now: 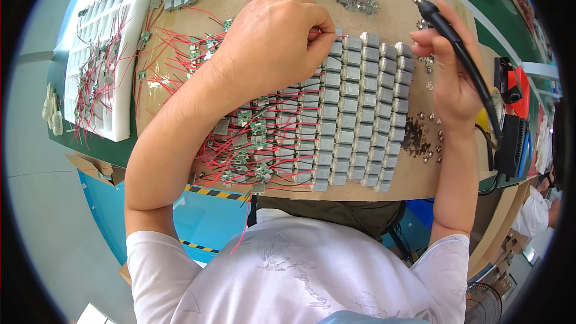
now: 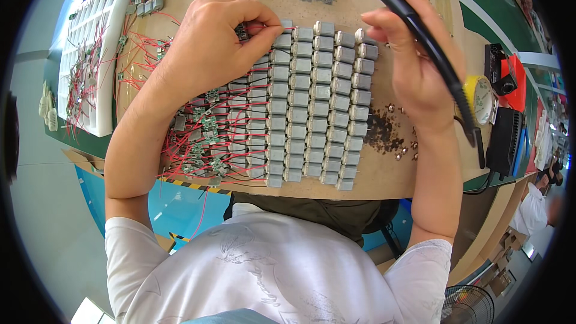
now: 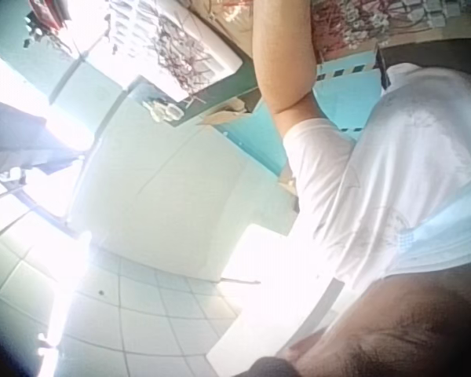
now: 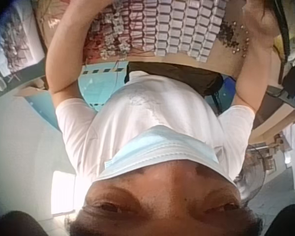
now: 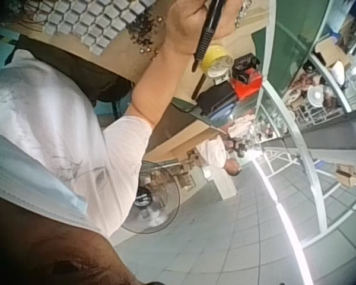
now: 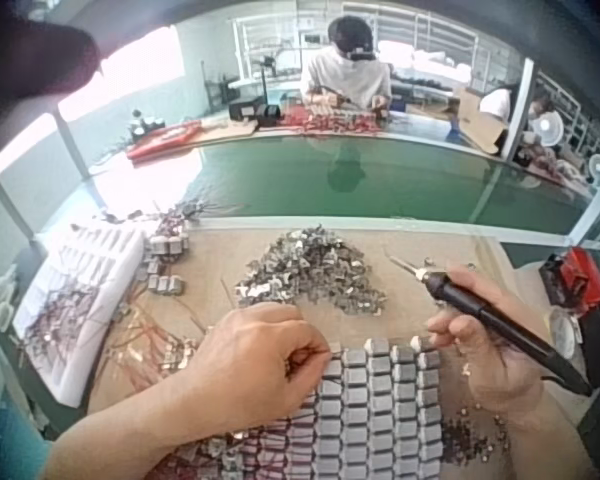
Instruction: Soldering wires onto small electronic components arranged in a grid on a workbench.
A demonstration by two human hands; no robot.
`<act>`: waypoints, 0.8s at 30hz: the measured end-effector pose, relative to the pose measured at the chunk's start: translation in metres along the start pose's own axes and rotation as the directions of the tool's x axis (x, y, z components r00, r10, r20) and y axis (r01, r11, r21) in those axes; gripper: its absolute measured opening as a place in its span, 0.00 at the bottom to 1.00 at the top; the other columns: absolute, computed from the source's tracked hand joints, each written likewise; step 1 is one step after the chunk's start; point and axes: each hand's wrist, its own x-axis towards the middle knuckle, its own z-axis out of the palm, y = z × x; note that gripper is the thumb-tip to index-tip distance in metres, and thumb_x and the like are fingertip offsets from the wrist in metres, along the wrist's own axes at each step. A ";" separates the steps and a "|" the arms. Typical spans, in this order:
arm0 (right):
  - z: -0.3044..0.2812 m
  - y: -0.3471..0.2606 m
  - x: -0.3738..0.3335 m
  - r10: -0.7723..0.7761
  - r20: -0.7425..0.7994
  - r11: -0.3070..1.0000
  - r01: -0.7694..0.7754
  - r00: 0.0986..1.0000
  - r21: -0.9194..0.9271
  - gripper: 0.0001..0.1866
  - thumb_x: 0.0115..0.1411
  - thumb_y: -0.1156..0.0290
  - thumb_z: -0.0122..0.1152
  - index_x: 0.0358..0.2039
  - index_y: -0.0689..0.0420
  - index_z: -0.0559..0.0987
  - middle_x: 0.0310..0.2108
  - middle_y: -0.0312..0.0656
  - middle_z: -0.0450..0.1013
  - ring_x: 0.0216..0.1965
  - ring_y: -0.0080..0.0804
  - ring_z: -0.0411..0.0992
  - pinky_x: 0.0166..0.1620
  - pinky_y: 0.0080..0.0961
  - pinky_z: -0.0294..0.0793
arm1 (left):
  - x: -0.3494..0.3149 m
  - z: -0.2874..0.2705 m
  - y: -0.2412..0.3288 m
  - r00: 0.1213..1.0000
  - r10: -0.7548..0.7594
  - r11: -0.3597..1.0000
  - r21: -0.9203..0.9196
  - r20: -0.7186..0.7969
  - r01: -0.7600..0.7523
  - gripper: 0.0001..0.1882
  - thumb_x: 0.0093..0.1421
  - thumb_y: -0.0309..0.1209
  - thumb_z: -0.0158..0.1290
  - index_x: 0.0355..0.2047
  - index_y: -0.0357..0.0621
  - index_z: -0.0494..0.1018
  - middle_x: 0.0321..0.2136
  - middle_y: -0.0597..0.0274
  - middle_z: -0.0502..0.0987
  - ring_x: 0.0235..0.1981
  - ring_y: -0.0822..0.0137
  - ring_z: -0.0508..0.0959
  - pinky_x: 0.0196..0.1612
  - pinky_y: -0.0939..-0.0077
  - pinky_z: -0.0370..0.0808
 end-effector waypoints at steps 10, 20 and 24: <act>-0.013 -0.002 -0.013 0.154 -0.049 0.932 -0.129 0.987 0.338 0.12 0.69 0.74 0.57 0.48 0.68 0.78 0.28 0.45 0.79 0.21 0.24 0.75 0.30 0.26 0.83 | 0.000 -0.003 0.004 0.998 -0.047 0.997 -0.067 0.038 0.049 0.10 0.55 0.28 0.63 0.36 0.40 0.77 0.22 0.61 0.75 0.23 0.62 0.76 0.31 0.68 0.74; -0.009 -0.002 -0.016 0.158 0.026 0.937 -0.158 0.987 0.312 0.10 0.65 0.78 0.59 0.45 0.67 0.80 0.25 0.41 0.79 0.22 0.21 0.77 0.28 0.16 0.79 | 0.000 -0.008 -0.002 0.990 0.072 0.996 -0.053 0.121 -0.066 0.07 0.55 0.27 0.62 0.32 0.39 0.77 0.27 0.57 0.77 0.27 0.61 0.79 0.32 0.69 0.76; -0.009 -0.001 -0.017 0.143 0.030 0.939 -0.145 0.989 0.311 0.10 0.65 0.79 0.58 0.45 0.67 0.80 0.25 0.40 0.79 0.23 0.21 0.78 0.28 0.15 0.78 | 0.001 -0.007 0.000 0.992 0.050 0.997 -0.059 0.115 -0.044 0.05 0.55 0.26 0.62 0.30 0.38 0.77 0.27 0.58 0.76 0.29 0.60 0.79 0.33 0.68 0.76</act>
